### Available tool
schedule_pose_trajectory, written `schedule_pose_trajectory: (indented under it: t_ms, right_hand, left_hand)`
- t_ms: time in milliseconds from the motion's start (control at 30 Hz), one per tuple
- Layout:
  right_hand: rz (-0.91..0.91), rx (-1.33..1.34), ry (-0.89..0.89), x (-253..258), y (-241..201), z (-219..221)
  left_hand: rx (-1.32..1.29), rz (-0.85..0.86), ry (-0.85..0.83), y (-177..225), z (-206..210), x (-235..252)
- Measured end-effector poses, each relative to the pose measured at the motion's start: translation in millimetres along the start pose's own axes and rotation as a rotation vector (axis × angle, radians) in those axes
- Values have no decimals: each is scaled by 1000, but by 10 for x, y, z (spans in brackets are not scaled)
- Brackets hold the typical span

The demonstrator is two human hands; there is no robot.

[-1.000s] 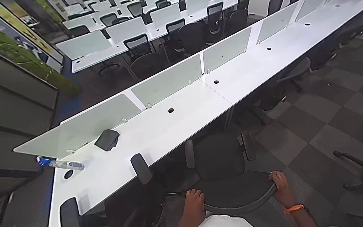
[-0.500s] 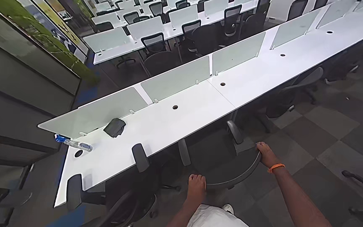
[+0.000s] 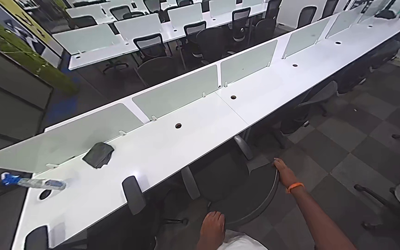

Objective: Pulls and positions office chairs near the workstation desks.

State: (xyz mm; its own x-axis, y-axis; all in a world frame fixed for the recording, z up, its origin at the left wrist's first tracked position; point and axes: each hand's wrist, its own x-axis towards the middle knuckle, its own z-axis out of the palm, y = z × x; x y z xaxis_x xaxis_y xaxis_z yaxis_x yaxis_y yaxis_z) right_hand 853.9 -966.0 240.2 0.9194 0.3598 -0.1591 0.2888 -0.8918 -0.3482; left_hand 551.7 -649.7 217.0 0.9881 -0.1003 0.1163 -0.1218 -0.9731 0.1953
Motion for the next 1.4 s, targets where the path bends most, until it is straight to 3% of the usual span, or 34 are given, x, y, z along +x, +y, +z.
schedule_pose_trajectory:
  t_ms: [100, 200, 300, 433, 500, 600, 667, 733, 767, 900, 967, 1200, 1300, 1400]
  right_hand:
    - [-12, 121, 137, -96, 31, 158]
    - [-15, 151, 149, -11, -6, 139]
    - [-38, 170, 60, 100, 147, 44]
    - [-72, 278, -192, 436, 455, -225]
    - [-53, 407, -292, 725, 553, -225]
    - [50, 512, -397, 1284, 694, -18]
    - [95, 445, -423, 1700, 799, 279]
    - [118, 365, -479, 2150, 882, 641]
    - [124, 355, -516, 2343, 919, 846]
    - [161, 503, -592, 3064, 967, 1590]
    - [145, 585, -594, 3313, 1095, 1953]
    - [194, 849, -446, 4189, 1244, 2563]
    - [148, 969, -426, 4351, 1075, 3049]
    - [234, 1189, -537, 4457, 758, 3399]
  left_hand:
    - [-5, -5, -26, -23, -52, -23]
    - [-66, -4, -121, -104, -115, 60]
    - [-138, -18, -224, -131, -114, 126]
    - [-194, -64, -283, -123, -123, 114]
    - [-313, -143, -437, -134, -213, 160]
    - [-705, -224, -661, -366, -286, 249]
    - [-880, -162, -800, -549, -238, 352]
    - [-1001, -159, -935, -652, -176, 657]
    - [-1076, -241, -949, -650, -119, 871]
    - [-1265, -853, -523, -410, 637, 2082]
    - [-1247, -1013, -475, -304, 1145, 2649]
    - [-1066, -1234, -472, -260, 2433, 4244]
    - [-1050, -1255, -480, -270, 2812, 4510]
    - [-1286, -1333, -460, -287, 2949, 4498]
